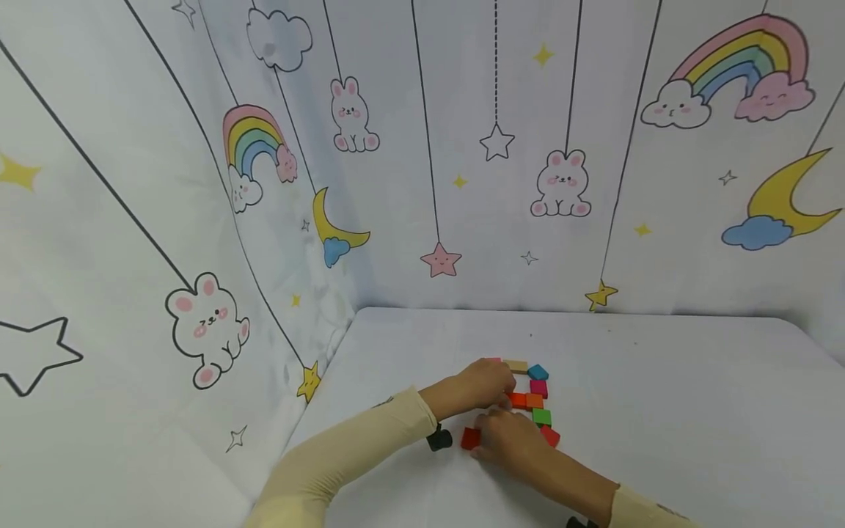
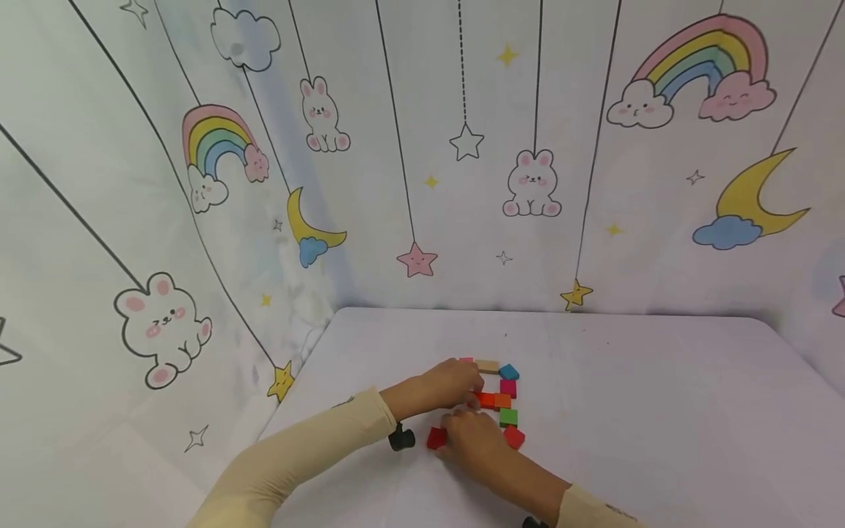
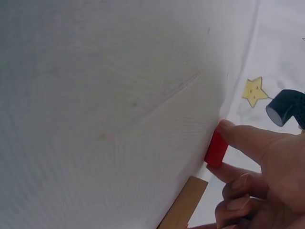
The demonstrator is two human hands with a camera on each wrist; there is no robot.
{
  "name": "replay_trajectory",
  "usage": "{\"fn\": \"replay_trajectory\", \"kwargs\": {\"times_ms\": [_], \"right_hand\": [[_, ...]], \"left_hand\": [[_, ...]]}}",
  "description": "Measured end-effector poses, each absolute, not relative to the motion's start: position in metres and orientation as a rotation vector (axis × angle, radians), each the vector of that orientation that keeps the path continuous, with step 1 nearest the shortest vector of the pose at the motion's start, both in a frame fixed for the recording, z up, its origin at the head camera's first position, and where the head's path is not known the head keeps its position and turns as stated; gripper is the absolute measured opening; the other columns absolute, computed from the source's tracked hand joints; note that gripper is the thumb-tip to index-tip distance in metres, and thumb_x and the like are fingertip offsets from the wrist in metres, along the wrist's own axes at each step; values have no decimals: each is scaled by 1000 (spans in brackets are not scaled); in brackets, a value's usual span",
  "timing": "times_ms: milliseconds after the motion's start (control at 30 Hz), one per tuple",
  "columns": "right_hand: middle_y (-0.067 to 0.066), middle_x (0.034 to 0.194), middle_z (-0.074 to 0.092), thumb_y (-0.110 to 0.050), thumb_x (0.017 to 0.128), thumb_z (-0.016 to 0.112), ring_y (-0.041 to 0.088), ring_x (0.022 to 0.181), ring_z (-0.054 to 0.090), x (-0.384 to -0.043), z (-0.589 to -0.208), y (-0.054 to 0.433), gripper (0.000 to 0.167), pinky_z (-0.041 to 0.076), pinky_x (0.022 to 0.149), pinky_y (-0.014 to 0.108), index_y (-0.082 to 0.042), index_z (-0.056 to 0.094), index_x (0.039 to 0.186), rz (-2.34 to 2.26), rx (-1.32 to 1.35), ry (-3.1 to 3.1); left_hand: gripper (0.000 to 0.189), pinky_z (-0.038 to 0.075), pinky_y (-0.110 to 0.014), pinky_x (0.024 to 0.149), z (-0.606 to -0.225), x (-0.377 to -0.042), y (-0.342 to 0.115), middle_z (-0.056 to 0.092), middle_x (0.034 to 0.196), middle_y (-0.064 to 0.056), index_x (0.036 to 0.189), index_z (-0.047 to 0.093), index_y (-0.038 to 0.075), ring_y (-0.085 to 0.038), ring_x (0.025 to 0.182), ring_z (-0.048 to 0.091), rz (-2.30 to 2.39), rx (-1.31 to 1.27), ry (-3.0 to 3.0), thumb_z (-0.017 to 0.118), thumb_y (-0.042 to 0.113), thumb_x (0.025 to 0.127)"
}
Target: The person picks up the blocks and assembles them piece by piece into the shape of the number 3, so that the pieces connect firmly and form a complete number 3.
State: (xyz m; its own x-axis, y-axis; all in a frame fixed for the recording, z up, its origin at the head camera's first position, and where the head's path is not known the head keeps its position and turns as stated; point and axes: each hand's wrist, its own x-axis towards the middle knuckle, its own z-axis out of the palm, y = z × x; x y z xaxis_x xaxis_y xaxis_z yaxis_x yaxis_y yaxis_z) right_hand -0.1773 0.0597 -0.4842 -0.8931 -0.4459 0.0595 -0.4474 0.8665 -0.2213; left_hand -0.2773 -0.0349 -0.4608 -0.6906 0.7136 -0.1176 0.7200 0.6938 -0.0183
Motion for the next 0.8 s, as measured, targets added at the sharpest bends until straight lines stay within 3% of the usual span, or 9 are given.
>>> {"fn": "replay_trajectory", "kwargs": {"times_ms": [367, 800], "right_hand": [[-5, 86, 70, -31, 76, 96, 16, 80, 66, -180, -483, 76, 36, 62, 77, 40, -12, 75, 99, 596, 667, -3101], [-7, 80, 70, -28, 77, 95, 12, 77, 63, -180, -481, 88, 32, 62, 78, 38, -12, 76, 97, 687, 595, -3110]], "left_hand": [[13, 46, -13, 65, -459, -275, -36, 72, 92, 10, 106, 83, 22, -5, 74, 55, -60, 1147, 2787, 80, 30, 96], [11, 47, -13, 65, -459, -274, -35, 74, 95, 9, 106, 83, 23, -6, 74, 55, -57, 1123, 2794, 80, 27, 96]]}}
